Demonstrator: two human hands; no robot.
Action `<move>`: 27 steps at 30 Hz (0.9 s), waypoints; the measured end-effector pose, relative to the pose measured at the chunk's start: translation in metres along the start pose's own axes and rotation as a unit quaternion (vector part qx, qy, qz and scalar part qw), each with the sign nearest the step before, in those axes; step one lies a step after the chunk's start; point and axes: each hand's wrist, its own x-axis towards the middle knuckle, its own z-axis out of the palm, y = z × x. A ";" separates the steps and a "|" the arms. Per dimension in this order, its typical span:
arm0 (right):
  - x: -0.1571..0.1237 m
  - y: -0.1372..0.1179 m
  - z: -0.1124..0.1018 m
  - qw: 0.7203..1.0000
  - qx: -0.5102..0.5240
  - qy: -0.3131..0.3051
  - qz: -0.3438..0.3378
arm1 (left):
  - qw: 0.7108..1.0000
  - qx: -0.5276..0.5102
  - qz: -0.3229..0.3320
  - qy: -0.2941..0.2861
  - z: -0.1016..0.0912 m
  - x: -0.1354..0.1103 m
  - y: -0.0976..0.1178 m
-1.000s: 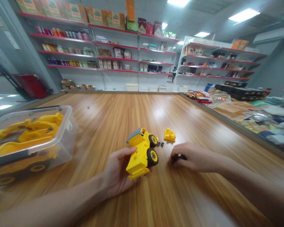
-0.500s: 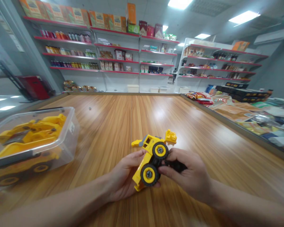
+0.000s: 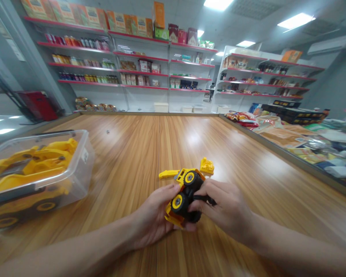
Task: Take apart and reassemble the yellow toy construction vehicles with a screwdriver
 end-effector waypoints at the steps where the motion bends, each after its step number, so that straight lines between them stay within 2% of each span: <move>1: 0.000 0.001 0.000 1.000 -0.001 -0.006 0.000 | 1.000 0.009 0.009 -0.001 0.000 0.000 0.000; 8: -0.002 -0.007 -0.004 0.995 -0.027 -0.089 -0.024 | 1.000 0.014 0.026 -0.004 0.001 0.002 -0.003; 11: -0.002 -0.013 -0.004 0.994 -0.024 -0.105 0.002 | 1.000 0.010 0.024 -0.008 0.001 0.002 -0.003; 17: 0.003 -0.022 -0.010 0.993 -0.026 -0.095 0.071 | 1.000 0.002 0.021 -0.003 0.003 0.001 -0.001; 22: 0.006 -0.025 -0.023 0.996 0.038 -0.070 0.040 | 0.999 -0.045 0.009 0.002 0.003 0.001 0.003; 27: 0.001 -0.023 -0.018 1.000 0.023 -0.005 0.019 | 0.998 -0.061 0.024 0.024 -0.002 0.001 0.005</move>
